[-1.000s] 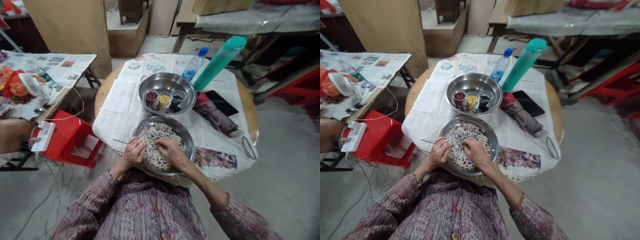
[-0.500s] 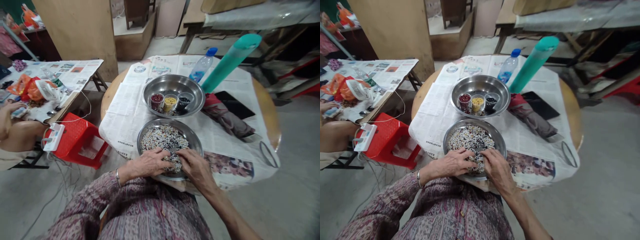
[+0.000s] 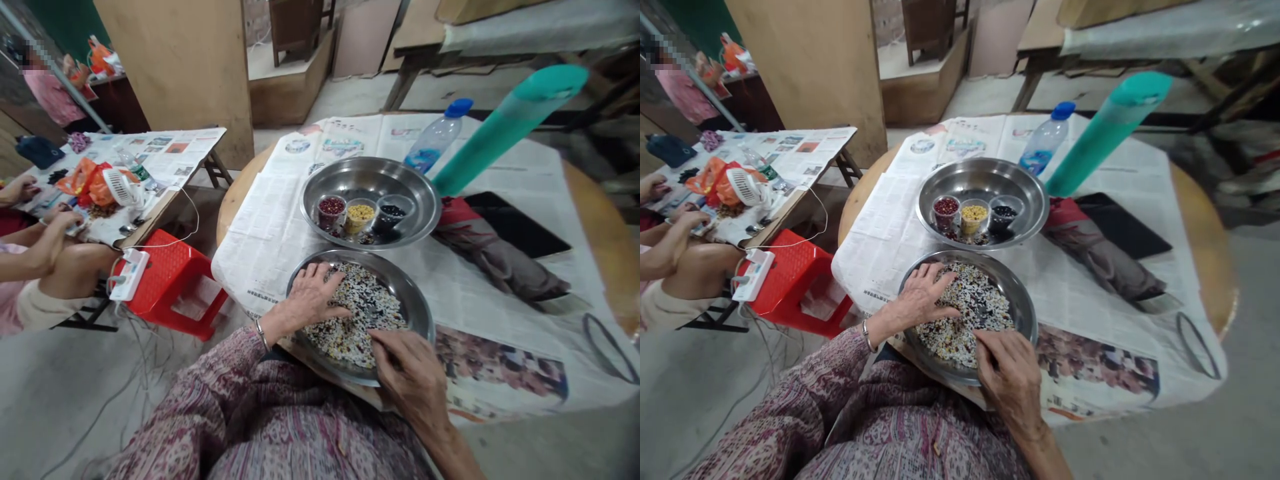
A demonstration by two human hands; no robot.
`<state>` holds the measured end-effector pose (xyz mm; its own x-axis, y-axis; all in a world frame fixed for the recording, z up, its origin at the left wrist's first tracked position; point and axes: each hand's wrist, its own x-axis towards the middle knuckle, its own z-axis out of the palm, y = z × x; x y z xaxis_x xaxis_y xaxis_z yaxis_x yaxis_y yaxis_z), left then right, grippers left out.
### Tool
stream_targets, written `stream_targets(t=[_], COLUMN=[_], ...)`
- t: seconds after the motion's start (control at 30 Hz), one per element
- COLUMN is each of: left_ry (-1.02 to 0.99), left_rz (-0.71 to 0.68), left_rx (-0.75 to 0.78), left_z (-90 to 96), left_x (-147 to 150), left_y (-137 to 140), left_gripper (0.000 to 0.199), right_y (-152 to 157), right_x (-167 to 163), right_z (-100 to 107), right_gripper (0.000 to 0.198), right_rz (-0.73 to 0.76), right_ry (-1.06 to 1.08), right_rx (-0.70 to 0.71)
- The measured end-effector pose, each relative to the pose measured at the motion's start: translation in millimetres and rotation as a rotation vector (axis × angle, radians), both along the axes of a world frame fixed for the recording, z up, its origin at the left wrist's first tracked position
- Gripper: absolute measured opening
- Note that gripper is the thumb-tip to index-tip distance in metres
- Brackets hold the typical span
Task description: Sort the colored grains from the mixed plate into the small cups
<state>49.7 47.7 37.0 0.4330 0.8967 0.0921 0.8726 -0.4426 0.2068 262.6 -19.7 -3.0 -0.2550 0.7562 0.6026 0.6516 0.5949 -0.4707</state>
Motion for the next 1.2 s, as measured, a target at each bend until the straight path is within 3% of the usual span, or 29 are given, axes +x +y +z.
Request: stream_targets(t=[0.07,0.1,0.2,0.23,0.43,0.57,0.67,0.83,0.97,1.1,1.2], left_ry=[0.009,0.015,-0.006,-0.022,0.014,0.100,0.141,0.014,-0.072,0.005,0.110], left_rz=[-0.036,-0.075,-0.227,-0.283,-0.470,-0.365,-0.272,-0.137,-0.111,-0.272,-0.371], left_rx=[-0.037,-0.058,-0.113,-0.126,-0.121,-0.166,-0.152,-0.147,-0.116,-0.111,-0.158], left_z=[-3.0,-5.1,-10.4,-11.0,9.1,25.4,23.3,3.8,-0.6,8.6,10.8], left_x=[8,13,25,27,9,-16,-25,-9,15,29,30], left_y=[1,1,2,0,-29,-47,-48,-22,-2,-8,-18], left_gripper=[0.087,0.078,0.024,0.017,0.014,0.013,0.008,0.020,0.019,0.053,0.033], right_y=[-4,-6,-10,-11,-15,-18,-19,-16,-16,-15,-14], right_x=[-1,-2,-4,-5,-9,-12,-13,-12,-10,-10,-11], right_z=[-1,-3,-7,-8,-9,-5,-3,-5,-13,-20,-22], right_gripper=[0.018,0.019,0.018,0.017,0.015,0.011,0.011,0.009,0.017,0.023,0.024], right_rz=[-0.025,-0.044,-0.113,-0.134,-0.215,-0.278,-0.303,-0.226,-0.264,-0.263,-0.248], right_ry=[-0.020,-0.034,-0.050,-0.043,-0.022,-0.020,0.055,0.167,0.184,0.223,0.230], right_rx=[0.015,0.023,0.026,0.020,-0.034,-0.098,-0.166,-0.158,-0.120,-0.068,-0.041])
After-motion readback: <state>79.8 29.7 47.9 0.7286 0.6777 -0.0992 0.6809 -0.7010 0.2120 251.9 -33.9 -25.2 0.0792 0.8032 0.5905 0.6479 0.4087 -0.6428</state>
